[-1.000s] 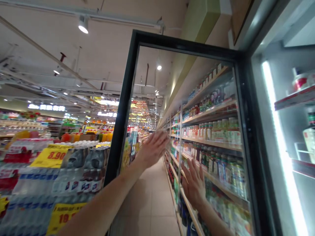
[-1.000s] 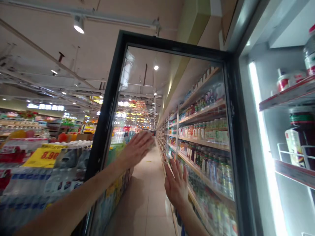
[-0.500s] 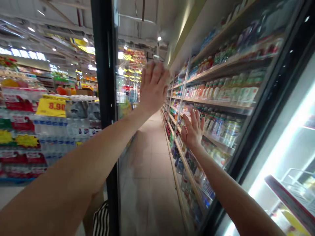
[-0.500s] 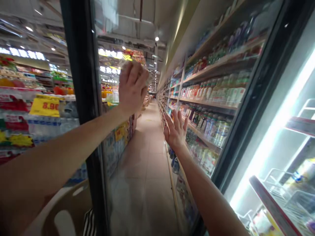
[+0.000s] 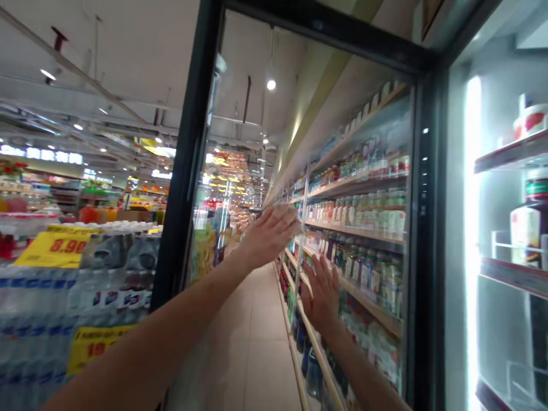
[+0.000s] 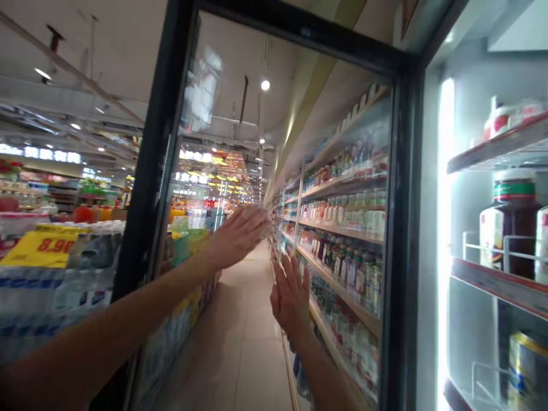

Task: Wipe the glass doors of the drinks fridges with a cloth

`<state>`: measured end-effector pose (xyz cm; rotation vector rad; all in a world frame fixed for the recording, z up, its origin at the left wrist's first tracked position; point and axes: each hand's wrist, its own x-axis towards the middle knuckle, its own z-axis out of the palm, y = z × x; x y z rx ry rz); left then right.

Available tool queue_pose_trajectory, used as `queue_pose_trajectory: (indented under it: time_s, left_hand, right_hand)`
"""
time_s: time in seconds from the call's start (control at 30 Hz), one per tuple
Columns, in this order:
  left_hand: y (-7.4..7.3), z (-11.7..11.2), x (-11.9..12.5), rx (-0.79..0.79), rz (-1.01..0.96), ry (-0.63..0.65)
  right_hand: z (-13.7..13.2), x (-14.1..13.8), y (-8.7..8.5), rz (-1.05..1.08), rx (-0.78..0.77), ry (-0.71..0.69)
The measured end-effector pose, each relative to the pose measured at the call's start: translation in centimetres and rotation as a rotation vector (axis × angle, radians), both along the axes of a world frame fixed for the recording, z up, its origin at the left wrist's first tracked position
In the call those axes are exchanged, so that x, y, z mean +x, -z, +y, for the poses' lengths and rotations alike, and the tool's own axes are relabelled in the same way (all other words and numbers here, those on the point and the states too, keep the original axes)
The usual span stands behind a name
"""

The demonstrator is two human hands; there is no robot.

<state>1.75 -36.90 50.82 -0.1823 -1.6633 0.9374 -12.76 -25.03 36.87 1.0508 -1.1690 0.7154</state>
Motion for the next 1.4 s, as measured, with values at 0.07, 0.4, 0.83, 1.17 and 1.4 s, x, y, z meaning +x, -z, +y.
queue_pose_trajectory:
  time_s: [0.07, 0.4, 0.83, 1.17, 1.4]
  left_hand:
    - [-0.6, -0.5, 0.5, 0.174, 0.205, -0.004]
    - [0.1, -0.4, 0.5, 0.211, 0.238, -0.052]
    - [-1.1, 2.3, -2.6, 0.155, 0.106, -0.022]
    - [0.8, -0.2, 0.8, 0.191, 0.188, -0.032]
    - [6.3, -3.5, 4.2, 0.216, 0.217, -0.09]
  right_hand:
    - [-0.1, 0.1, 0.2, 0.003, -0.004, -0.007]
    - [1.3, -2.9, -4.0, -0.134, -0.149, 0.091]
    - [2.0, -4.3, -4.9, -0.139, -0.238, -0.064]
    - [1.9, -4.8, -4.8, -0.098, -0.264, -0.085]
    - [1.8, -5.1, -4.7, -0.096, -0.27, -0.079]
